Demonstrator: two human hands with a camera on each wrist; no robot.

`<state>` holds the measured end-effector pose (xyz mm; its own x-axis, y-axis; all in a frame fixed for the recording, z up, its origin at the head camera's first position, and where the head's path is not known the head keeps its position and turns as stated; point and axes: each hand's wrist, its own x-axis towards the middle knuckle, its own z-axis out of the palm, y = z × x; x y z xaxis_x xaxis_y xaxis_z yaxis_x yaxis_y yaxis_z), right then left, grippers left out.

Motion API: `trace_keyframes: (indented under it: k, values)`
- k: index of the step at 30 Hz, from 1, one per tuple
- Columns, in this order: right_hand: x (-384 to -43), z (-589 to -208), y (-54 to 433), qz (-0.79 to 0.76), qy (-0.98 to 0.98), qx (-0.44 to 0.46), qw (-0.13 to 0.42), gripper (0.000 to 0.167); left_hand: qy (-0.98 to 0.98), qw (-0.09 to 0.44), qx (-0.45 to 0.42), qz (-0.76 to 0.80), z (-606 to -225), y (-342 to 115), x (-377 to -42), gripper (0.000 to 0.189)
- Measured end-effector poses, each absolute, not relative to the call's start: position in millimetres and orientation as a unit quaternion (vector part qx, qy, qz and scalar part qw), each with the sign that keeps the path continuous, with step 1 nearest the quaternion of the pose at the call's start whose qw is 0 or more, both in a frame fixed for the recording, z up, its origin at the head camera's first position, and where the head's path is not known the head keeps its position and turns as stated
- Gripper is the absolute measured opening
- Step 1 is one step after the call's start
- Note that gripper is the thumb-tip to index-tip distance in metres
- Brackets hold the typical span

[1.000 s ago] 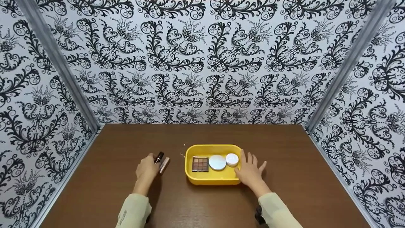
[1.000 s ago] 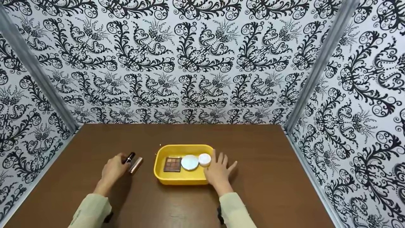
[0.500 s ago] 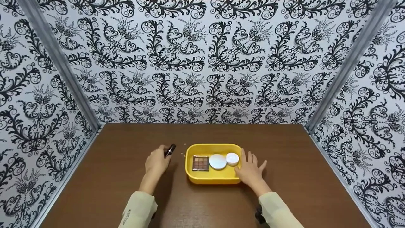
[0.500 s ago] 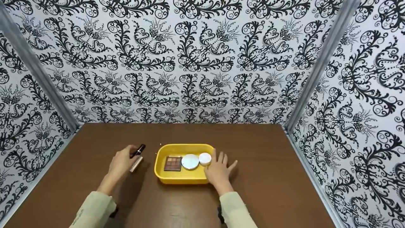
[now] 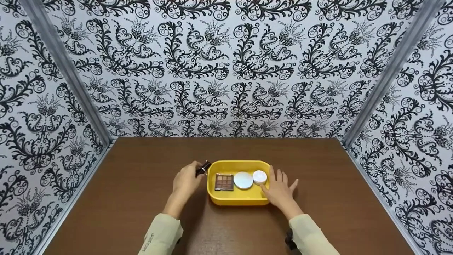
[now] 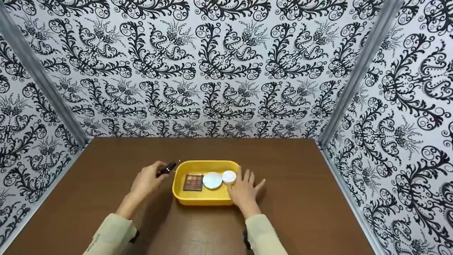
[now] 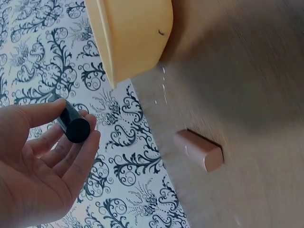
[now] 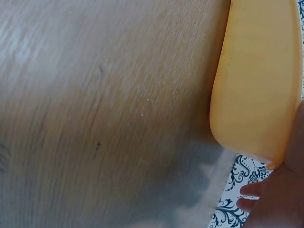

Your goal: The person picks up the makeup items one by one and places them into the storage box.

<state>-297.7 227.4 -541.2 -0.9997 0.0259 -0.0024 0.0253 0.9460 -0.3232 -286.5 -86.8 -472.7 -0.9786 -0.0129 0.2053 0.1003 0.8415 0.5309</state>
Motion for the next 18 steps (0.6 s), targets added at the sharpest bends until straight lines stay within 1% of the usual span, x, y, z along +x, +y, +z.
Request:
trace_keyframes:
  k: [8, 14, 18]
  values:
    - [-298, -541, 228, 0.167, -0.986, -0.013, 0.003, 0.082, -0.961, 0.067, -0.039, -0.265, -474, -71, -286, 0.025]
    - [-299, -544, 228, 0.167, -0.986, -0.013, 0.003, 0.082, -0.969, 0.075, -0.060, -0.228, -480, -61, -285, 0.026]
    - [-299, -544, 229, 0.167, -0.986, -0.012, 0.007, 0.082, -0.969, 0.067, -0.069, -0.227, -482, -55, -286, 0.024]
